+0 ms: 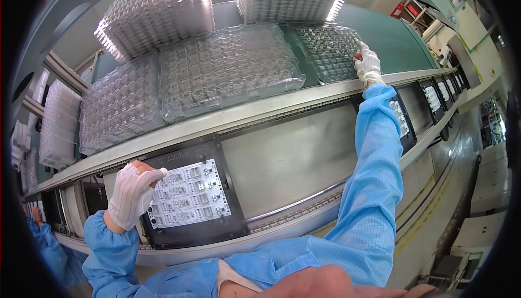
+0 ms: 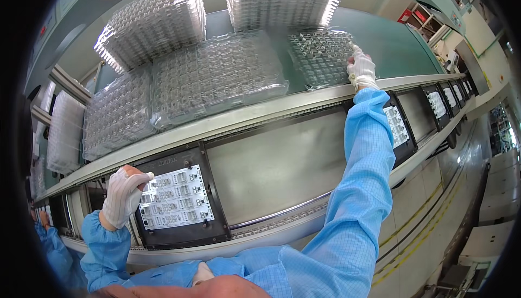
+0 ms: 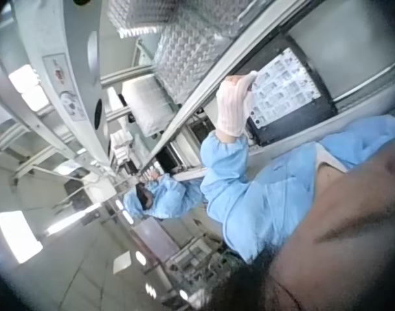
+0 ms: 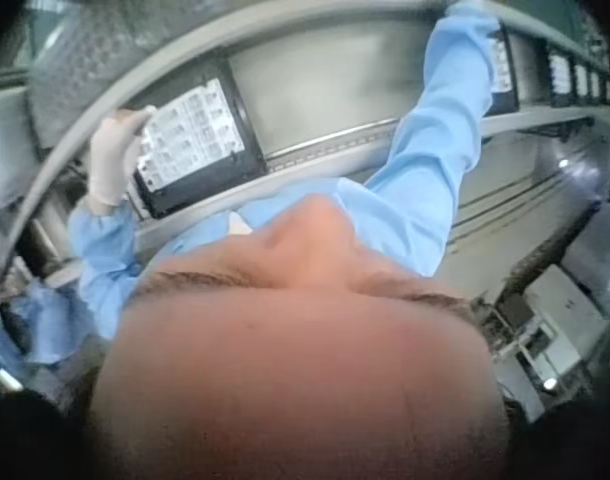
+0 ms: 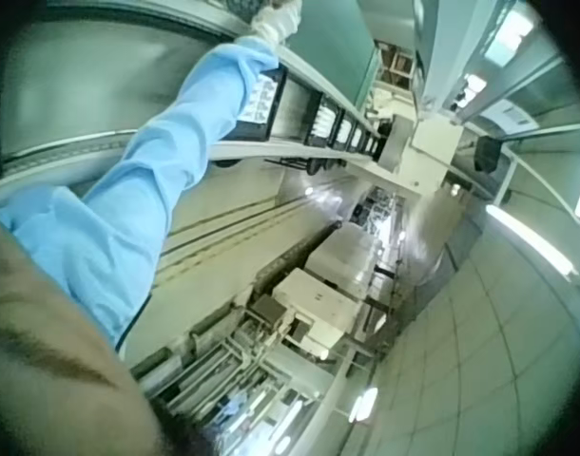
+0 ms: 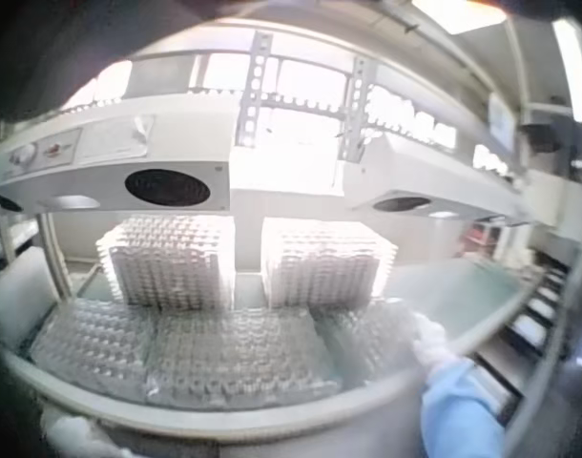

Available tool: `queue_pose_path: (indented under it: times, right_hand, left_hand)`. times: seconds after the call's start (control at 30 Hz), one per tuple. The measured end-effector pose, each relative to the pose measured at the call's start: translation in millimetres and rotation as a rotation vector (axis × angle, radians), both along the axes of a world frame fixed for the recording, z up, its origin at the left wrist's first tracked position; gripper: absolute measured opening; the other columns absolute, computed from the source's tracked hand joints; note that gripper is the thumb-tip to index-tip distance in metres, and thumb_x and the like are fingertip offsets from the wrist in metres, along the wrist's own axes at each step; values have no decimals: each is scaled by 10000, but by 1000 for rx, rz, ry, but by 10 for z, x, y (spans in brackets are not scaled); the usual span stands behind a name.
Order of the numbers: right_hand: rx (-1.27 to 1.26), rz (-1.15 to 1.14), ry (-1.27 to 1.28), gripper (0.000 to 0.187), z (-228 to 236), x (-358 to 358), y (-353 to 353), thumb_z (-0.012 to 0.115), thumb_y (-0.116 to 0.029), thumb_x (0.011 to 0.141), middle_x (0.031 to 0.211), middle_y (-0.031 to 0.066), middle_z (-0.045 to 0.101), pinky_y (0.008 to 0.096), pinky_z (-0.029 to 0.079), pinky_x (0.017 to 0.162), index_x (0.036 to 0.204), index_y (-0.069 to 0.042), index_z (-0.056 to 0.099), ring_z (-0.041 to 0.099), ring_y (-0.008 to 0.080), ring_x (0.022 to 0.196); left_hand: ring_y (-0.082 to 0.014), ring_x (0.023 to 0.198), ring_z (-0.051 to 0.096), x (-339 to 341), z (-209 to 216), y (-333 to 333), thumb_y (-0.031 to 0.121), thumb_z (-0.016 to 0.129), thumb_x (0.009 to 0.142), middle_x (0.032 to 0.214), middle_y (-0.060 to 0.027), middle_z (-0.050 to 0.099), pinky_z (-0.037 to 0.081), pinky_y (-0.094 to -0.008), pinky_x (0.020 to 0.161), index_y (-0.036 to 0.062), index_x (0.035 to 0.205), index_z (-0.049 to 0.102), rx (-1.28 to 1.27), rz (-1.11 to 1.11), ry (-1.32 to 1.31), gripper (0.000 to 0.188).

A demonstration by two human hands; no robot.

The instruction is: Assembling electronic components onto printed circuit boards on a factory production line.

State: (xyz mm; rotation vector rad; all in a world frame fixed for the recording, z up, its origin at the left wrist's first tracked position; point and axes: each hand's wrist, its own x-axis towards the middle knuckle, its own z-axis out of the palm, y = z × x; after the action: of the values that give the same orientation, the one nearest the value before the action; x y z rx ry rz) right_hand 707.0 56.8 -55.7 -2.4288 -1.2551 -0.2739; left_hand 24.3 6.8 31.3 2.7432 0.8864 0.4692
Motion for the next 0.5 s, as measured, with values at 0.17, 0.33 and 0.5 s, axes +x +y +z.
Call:
queue_pose_path:
  times: [0.17, 0.33, 0.5]
  right_hand:
    - [-23, 101, 28, 629, 99, -95, 27, 640, -69, 802, 995, 79, 738, 382, 525, 946, 1411, -205, 561, 675, 276, 998]
    - [214, 1, 312, 539, 127, -152, 11, 627, -107, 792, 1053, 99, 735, 342, 508, 949, 1330, -140, 633, 677, 254, 1020]
    - [296, 80, 389, 333, 86, -152, 15, 604, -204, 810, 1065, 120, 741, 334, 518, 906, 1083, -121, 776, 691, 264, 996]
  left_hand:
    - [-270, 829, 618, 141, -25, 13, -13, 687, 746, 880, -67, 653, 474, -398, 749, 67, 1044, 667, -38, -95, 46, 309]
    - [-267, 844, 616, 226, -54, 69, -23, 687, 726, 882, -63, 646, 476, -403, 747, 79, 1050, 664, -41, -138, 49, 341]
    - [-275, 846, 618, 279, -68, 87, -19, 682, 719, 873, -71, 645, 478, -404, 750, 81, 1053, 664, -61, -151, 63, 349]
